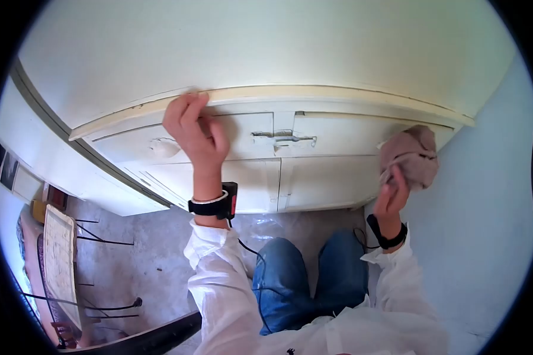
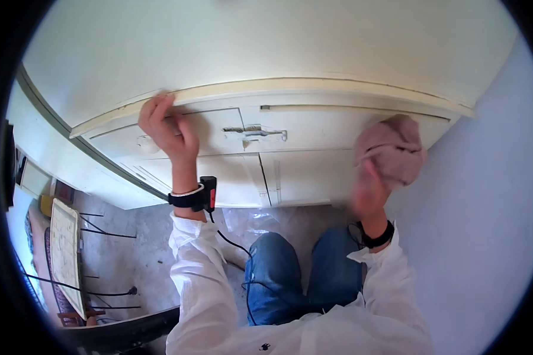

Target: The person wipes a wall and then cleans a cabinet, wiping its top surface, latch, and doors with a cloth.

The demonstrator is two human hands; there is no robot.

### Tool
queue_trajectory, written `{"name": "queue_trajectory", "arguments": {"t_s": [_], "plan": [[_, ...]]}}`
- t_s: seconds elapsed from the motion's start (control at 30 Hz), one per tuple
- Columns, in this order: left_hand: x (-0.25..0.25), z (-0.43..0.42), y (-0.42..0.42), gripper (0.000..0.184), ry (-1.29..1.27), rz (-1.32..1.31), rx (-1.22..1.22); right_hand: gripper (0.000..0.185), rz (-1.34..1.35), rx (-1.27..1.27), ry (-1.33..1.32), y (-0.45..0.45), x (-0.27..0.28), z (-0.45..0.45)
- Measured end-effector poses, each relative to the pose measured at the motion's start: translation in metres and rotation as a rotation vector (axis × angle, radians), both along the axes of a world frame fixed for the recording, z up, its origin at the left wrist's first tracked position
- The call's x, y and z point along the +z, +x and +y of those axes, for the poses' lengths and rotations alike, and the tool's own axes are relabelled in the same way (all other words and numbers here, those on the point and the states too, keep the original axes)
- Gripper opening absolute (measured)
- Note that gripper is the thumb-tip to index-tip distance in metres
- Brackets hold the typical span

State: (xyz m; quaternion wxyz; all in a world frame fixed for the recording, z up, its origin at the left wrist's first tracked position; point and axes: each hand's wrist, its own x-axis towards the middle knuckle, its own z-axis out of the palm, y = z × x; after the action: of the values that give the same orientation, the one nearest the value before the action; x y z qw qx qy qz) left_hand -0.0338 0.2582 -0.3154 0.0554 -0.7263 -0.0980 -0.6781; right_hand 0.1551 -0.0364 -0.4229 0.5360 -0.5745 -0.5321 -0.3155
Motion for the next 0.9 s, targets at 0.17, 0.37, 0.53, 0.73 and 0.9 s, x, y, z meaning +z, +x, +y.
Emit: {"name": "queue_trajectory", "arguments": {"t_s": [0.17,0.37,0.53,0.73,0.9], "plan": [[-0.008,0.009,0.012,0.041,-0.012,-0.085,-0.065,0.03,-0.311,0.16,-0.414,-0.053,0.06,0.066],[-0.003,0.007,0.01,0.044,0.066,-0.048,0.034,0.03,-0.272,0.076,-0.389,-0.072,0.048,0.137],[-0.006,0.005,0.01,0.045,0.05,-0.064,0.047,0.031,-0.442,0.018,-0.209,-0.065,0.05,0.146],[-0.008,0.009,0.013,0.046,0.116,-0.073,0.111,0.021,-0.311,0.185,-0.119,-0.07,0.049,0.134],[-0.009,0.009,0.016,0.048,0.117,-0.097,0.13,0.019,-0.087,0.387,-0.106,-0.074,0.053,0.125]]}}
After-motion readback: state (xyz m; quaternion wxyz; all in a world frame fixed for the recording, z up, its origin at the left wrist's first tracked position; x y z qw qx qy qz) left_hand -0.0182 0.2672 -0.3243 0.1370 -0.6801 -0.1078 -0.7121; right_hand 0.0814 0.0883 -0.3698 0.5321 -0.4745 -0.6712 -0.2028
